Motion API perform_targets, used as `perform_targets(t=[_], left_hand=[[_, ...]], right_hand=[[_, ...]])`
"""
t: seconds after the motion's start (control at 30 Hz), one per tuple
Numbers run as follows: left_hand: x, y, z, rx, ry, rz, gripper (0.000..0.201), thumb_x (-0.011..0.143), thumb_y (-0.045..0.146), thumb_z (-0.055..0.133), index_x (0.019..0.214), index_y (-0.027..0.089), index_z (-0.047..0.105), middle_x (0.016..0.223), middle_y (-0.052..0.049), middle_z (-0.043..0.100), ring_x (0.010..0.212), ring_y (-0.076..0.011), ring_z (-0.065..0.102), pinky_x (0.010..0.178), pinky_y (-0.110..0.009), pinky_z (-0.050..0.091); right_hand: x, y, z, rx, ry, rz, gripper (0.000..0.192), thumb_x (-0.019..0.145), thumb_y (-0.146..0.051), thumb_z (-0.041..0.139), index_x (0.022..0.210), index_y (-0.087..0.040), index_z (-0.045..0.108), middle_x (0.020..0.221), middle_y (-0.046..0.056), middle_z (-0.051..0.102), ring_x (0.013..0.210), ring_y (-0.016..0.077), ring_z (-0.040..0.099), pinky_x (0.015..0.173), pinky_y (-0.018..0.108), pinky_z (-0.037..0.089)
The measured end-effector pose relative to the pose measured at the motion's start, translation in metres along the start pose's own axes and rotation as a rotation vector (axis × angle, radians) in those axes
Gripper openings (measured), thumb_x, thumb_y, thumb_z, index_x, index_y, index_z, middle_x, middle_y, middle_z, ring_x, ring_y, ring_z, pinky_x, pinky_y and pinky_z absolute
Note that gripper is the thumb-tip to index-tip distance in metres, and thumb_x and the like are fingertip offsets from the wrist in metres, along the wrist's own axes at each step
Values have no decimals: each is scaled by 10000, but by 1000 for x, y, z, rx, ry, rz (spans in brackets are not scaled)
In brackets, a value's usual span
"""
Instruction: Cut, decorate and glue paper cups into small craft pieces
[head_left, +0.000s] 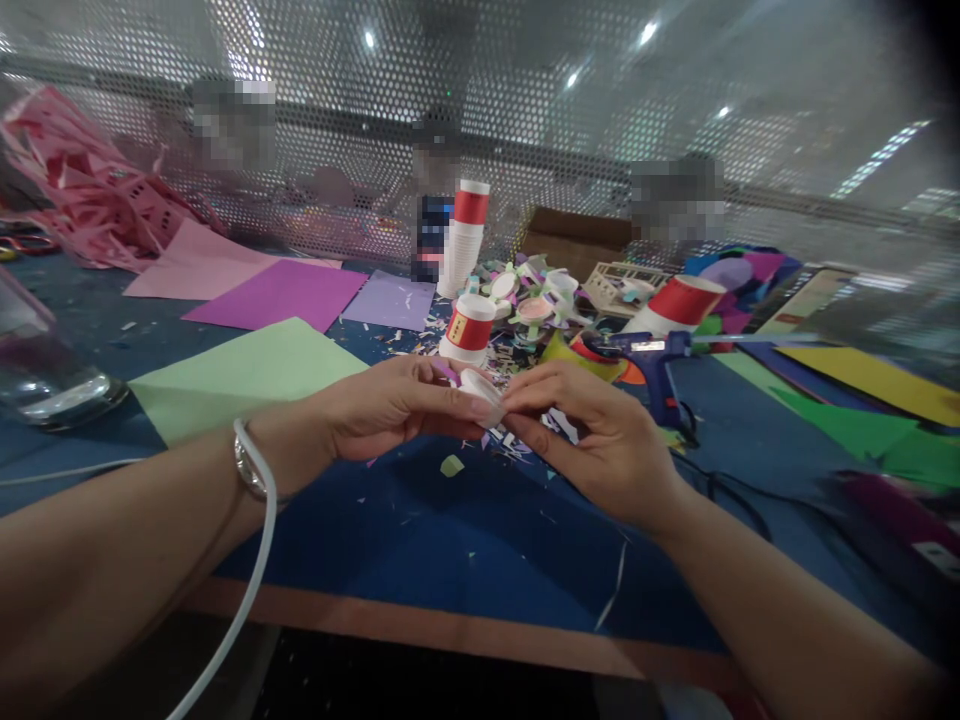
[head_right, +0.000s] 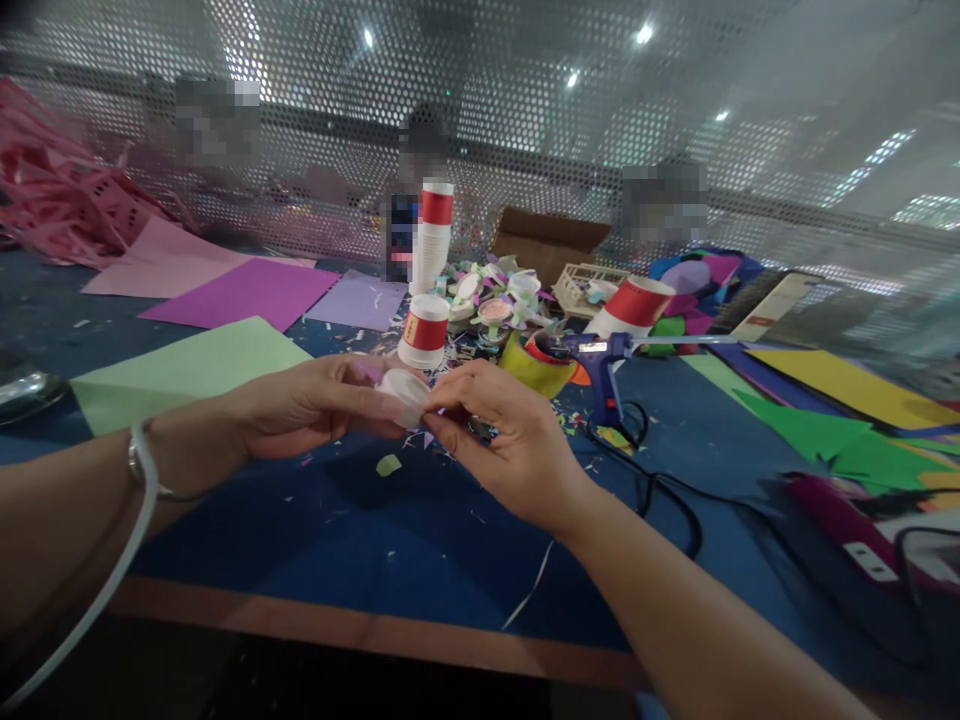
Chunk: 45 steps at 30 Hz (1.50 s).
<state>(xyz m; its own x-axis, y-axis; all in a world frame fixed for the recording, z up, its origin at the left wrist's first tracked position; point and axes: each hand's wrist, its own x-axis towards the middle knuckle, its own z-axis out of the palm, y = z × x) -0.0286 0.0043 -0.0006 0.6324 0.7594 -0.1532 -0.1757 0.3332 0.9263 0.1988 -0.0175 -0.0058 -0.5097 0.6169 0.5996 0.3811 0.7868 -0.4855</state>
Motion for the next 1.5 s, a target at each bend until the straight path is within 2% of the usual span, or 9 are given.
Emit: perform_targets(t=[0.07,0.23,0.43,0.8,1.1,1.33,1.5], left_hand=[[2,-1,1,-18,20,-10,154,790,177,789,920,99,761,934,-79,741,792,-118,689,828,-247,557],[3,-4,3,-54,56,-52,173,792,249,793,874,100,760,853,-79,751,749,-144,700,784,-286,572],[3,-7,3,-73,46,-73,199,821,286,779,888,99,763,877,-98,762,811,-170,724,829,-296,577],[6,-14,17,-128,115,-7,229,816,312,800,849,91,750,874,-81,738,811,-143,684,913,-329,553],[7,-16,14,-104,138,-29,256,843,357,781,849,103,753,878,-65,735,805,-131,682,902,-303,547],[8,-12,9,-138,114,11,180,856,244,750,952,92,745,977,-98,748,855,-147,695,923,-316,545],[8,-6,9,-163,78,17,167,809,53,692,969,82,730,1000,-107,754,900,-166,701,941,-325,542]], right_hand=[[1,-1,0,11,-3,7,135,916,-140,650,989,-245,695,969,46,700,938,208,673,862,394,562],[3,-5,1,18,-21,37,94,924,-158,638,956,-225,694,921,45,704,869,192,671,801,355,568],[3,-6,2,53,-29,74,74,927,-158,628,931,-204,685,891,50,686,840,182,662,764,329,563],[2,-3,4,20,0,78,71,920,-163,618,911,-211,671,873,45,690,811,180,668,731,319,570],[2,0,6,-36,-2,22,93,914,-122,617,910,-204,661,888,47,695,839,180,668,789,337,556],[1,-3,6,-101,-4,-22,128,927,-123,621,1012,-206,668,1004,70,701,963,197,667,883,356,545],[3,-4,5,-113,26,10,146,936,-135,630,1054,-201,687,1063,79,688,1046,200,653,948,365,524]])
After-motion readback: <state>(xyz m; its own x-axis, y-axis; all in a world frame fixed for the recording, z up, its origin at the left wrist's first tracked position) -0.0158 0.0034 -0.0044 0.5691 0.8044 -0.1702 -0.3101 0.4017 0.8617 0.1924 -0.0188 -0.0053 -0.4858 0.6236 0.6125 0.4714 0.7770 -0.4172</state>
